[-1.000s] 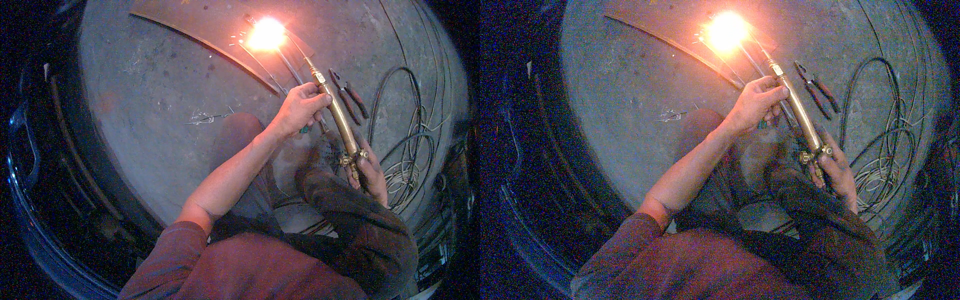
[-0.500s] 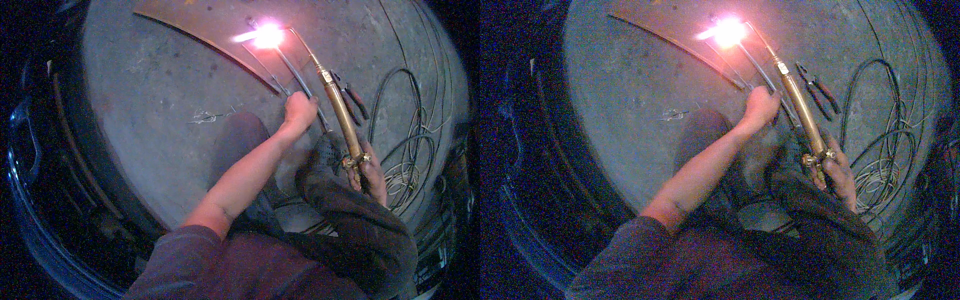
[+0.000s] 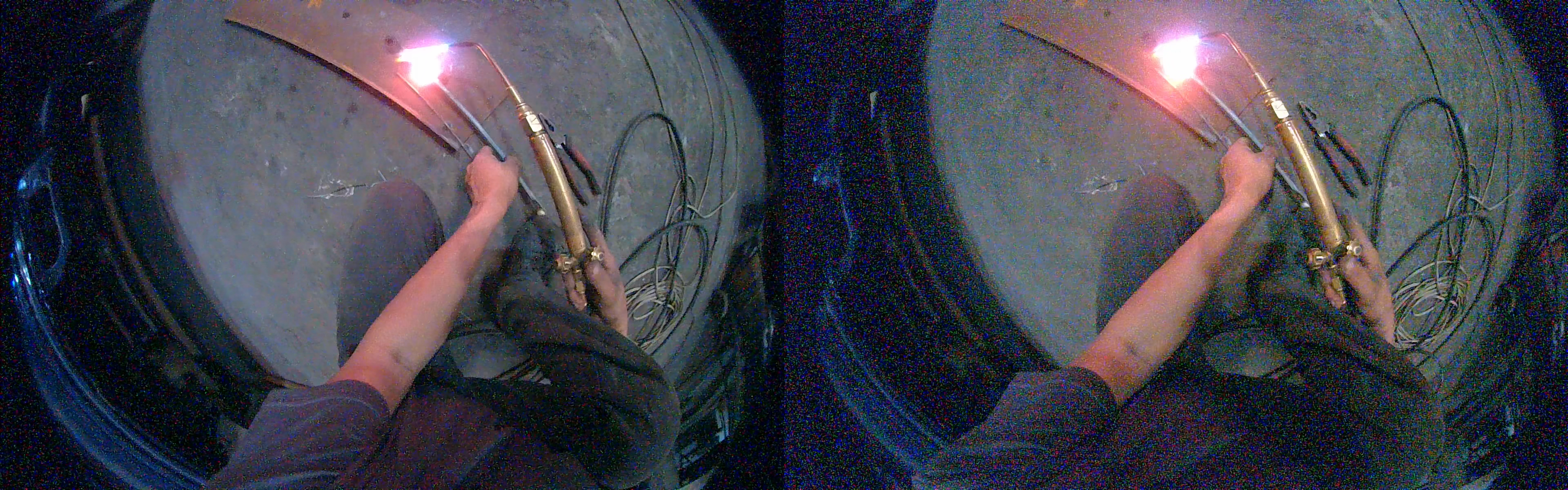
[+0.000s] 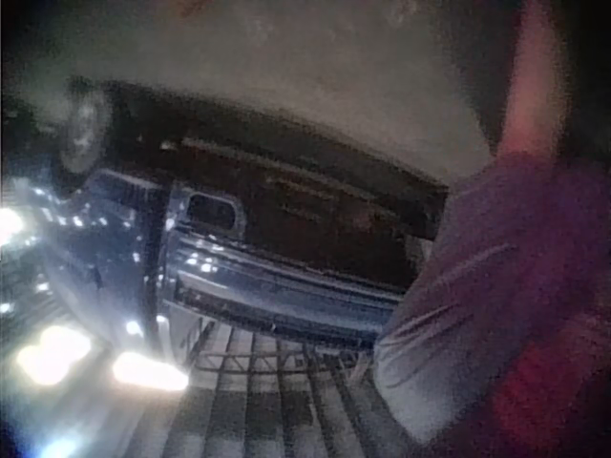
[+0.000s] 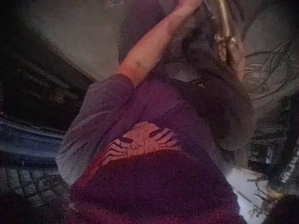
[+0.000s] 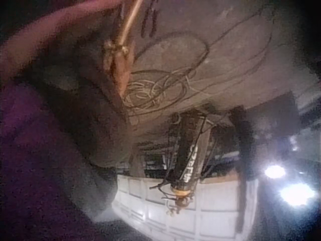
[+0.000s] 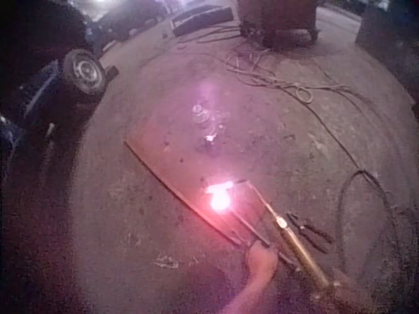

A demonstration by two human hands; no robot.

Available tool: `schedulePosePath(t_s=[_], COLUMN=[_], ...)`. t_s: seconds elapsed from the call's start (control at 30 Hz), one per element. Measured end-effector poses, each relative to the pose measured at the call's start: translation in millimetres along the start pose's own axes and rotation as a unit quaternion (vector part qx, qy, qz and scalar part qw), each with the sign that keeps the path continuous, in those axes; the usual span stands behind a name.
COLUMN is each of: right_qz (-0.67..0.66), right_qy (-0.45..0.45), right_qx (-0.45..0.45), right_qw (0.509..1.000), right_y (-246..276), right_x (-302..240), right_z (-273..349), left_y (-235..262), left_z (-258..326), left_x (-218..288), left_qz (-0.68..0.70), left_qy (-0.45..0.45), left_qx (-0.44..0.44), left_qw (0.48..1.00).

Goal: The person sits on the floor and uses a welding torch to heat and fuse small metal pieces onto a curved metal plate. They repeatedly pick up small metal bits, apply the torch flame to the plate, and add the bits to the molten area.

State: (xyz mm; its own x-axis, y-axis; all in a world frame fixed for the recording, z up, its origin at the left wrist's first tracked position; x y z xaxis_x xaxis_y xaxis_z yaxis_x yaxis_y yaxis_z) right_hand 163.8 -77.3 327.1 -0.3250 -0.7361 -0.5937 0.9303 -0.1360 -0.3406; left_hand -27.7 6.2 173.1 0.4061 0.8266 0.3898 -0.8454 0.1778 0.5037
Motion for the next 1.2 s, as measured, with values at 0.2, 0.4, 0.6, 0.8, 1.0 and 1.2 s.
schedulePosePath(t_s=[0.2, 0.4, 0.6, 0.8, 1.0, 1.2], right_qz=[0.002, -0.038, -0.027, -0.059, -0.009, 0.000], right_qy=[0.002, -0.036, -0.047, -0.024, -0.038, -0.050], right_qx=[0.011, -0.037, -0.074, -0.063, -0.024, -0.021], right_qw=[1.000, 0.998, 0.996, 0.996, 0.999, 0.999], right_y=[-0.6, 27.1, 53.1, 30.5, 32.6, 19.9], right_x=[0.7, -11.0, -7.5, 5.4, 7.9, -2.5], right_z=[-1.0, -6.2, -18.4, -19.2, -13.3, -13.3], left_y=[-4.2, -11.4, -18.2, -6.6, 1.3, 12.3], left_z=[-5.0, -10.4, -14.1, -7.5, -4.0, 5.0], left_x=[-2.5, 0.5, -8.0, -23.1, -23.3, -15.3], left_qz=[0.050, 0.052, 0.034, 0.036, 0.021, 0.020], left_qy=[0.008, -0.005, -0.041, -0.045, -0.059, -0.025], left_qx=[0.038, -0.017, 0.011, 0.012, 0.024, 0.015], left_qw=[0.998, 0.999, 0.999, 0.998, 0.998, 0.999])
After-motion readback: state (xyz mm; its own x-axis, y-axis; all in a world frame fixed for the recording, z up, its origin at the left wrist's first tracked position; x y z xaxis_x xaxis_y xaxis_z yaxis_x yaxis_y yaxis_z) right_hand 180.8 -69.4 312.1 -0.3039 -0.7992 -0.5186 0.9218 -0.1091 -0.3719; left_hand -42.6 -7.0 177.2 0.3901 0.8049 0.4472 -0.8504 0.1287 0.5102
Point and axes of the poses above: each hand's wrist, its own z-axis away from the middle knuckle, its own y-axis out of the back of the hand, x = y × z, the point moved 1 cm from there along -z, towards the middle knuckle, and after that the axes turned 5 degrees about y, right-handed, at the moved point
